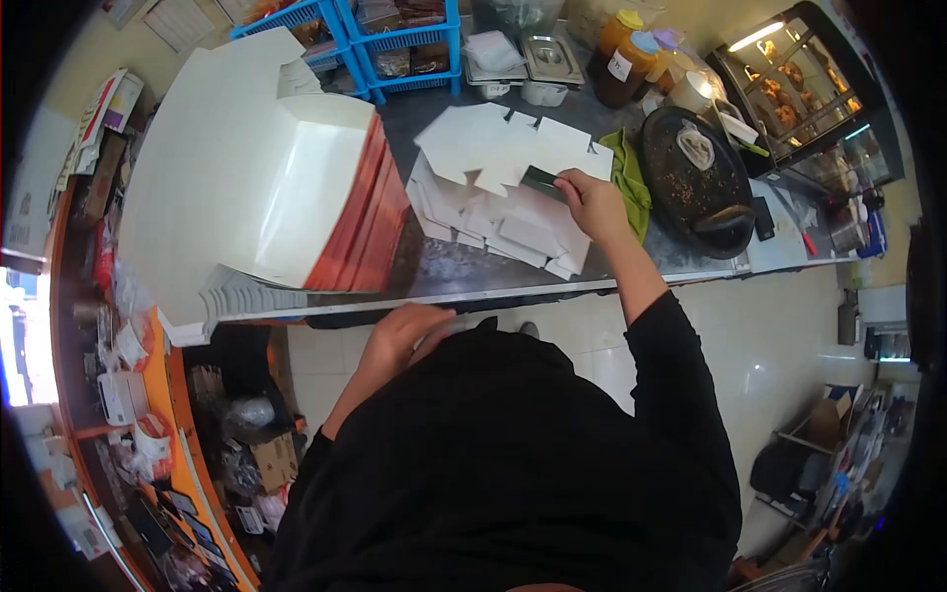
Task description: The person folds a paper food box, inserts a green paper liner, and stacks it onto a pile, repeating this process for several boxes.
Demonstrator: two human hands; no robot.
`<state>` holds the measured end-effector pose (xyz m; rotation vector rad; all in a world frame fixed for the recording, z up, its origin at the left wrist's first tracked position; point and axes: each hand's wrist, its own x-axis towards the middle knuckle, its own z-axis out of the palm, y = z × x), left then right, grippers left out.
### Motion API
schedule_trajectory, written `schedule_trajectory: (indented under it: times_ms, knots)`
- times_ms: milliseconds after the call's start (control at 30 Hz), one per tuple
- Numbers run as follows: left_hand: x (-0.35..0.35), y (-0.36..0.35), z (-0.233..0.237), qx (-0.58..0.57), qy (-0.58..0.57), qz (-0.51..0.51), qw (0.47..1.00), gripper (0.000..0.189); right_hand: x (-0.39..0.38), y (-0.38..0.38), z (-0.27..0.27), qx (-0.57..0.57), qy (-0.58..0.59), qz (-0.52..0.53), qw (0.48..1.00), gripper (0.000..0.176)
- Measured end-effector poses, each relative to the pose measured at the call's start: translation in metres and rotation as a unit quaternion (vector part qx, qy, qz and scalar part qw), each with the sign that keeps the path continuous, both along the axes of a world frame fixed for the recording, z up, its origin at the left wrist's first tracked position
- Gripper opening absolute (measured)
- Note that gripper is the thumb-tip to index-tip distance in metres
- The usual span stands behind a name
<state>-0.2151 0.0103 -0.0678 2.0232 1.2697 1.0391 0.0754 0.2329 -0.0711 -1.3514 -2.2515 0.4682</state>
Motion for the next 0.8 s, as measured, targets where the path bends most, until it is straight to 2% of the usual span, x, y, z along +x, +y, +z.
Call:
schedule_trajectory:
  times_ms: [33, 100, 133, 167, 233, 267, 300, 367, 400, 467, 533, 567, 633, 667, 733, 800]
  knots:
    - [0.012, 0.005, 0.002, 0.060, -0.004, 0.029, 0.998, 0.040, 0.000, -0.007, 0.018, 0.019, -0.007, 0.004, 1.000, 0.013]
    - [0.044, 0.026, 0.009, 0.183, -0.008, 0.087, 0.979, 0.042, 0.006, -0.023, 0.044, 0.013, -0.035, 0.143, 0.989, 0.013]
    - [0.060, 0.037, 0.016, 0.225, -0.007, 0.092, 0.970, 0.043, 0.009, -0.035, 0.052, -0.023, -0.089, 0.212, 0.973, 0.014]
    - [0.082, 0.044, 0.031, 0.176, 0.012, 0.088, 0.980, 0.042, 0.012, -0.046, 0.059, -0.058, -0.143, 0.279, 0.948, 0.014]
    - [0.119, 0.057, 0.058, 0.079, 0.050, 0.079, 0.992, 0.039, 0.018, -0.063, 0.071, -0.114, -0.153, 0.330, 0.924, 0.017]
    - [0.125, 0.058, 0.044, -0.047, 0.093, 0.045, 0.994, 0.037, 0.024, -0.065, 0.077, -0.141, -0.159, 0.356, 0.910, 0.018]
    - [0.133, 0.060, 0.039, -0.154, 0.057, 0.059, 0.985, 0.035, 0.035, -0.063, 0.084, -0.167, -0.089, 0.336, 0.923, 0.020]
    - [0.145, 0.068, 0.031, -0.358, -0.022, 0.084, 0.930, 0.031, 0.061, -0.049, 0.095, -0.219, 0.053, 0.291, 0.930, 0.025]
    - [0.146, 0.069, 0.016, -0.362, -0.109, 0.125, 0.917, 0.028, 0.078, -0.033, 0.092, -0.232, 0.177, 0.338, 0.895, 0.028]
    - [0.147, 0.063, -0.017, -0.363, -0.280, 0.206, 0.865, 0.024, 0.086, -0.025, 0.088, -0.126, 0.202, 0.341, 0.909, 0.025]
    - [0.159, 0.055, -0.015, -0.344, -0.446, 0.203, 0.801, 0.022, 0.090, -0.031, 0.078, -0.090, 0.203, 0.301, 0.927, 0.019]
    - [0.164, 0.051, -0.013, -0.327, -0.524, 0.200, 0.760, 0.022, 0.088, -0.040, 0.060, -0.071, 0.248, 0.252, 0.933, 0.019]
    - [0.175, 0.044, -0.012, -0.328, -0.485, 0.205, 0.784, 0.023, 0.074, -0.055, 0.030, -0.031, 0.332, 0.155, 0.930, 0.019]
    - [0.178, 0.040, -0.012, -0.327, -0.450, 0.212, 0.803, 0.022, 0.070, -0.061, 0.033, -0.077, 0.321, 0.128, 0.935, 0.013]
    - [0.182, 0.033, -0.004, -0.323, -0.394, 0.220, 0.832, 0.022, 0.058, -0.066, 0.047, -0.014, 0.241, 0.181, 0.953, 0.011]
    - [0.184, 0.022, -0.006, -0.330, -0.437, 0.222, 0.807, 0.020, 0.053, -0.072, 0.062, 0.049, 0.177, 0.255, 0.949, 0.007]
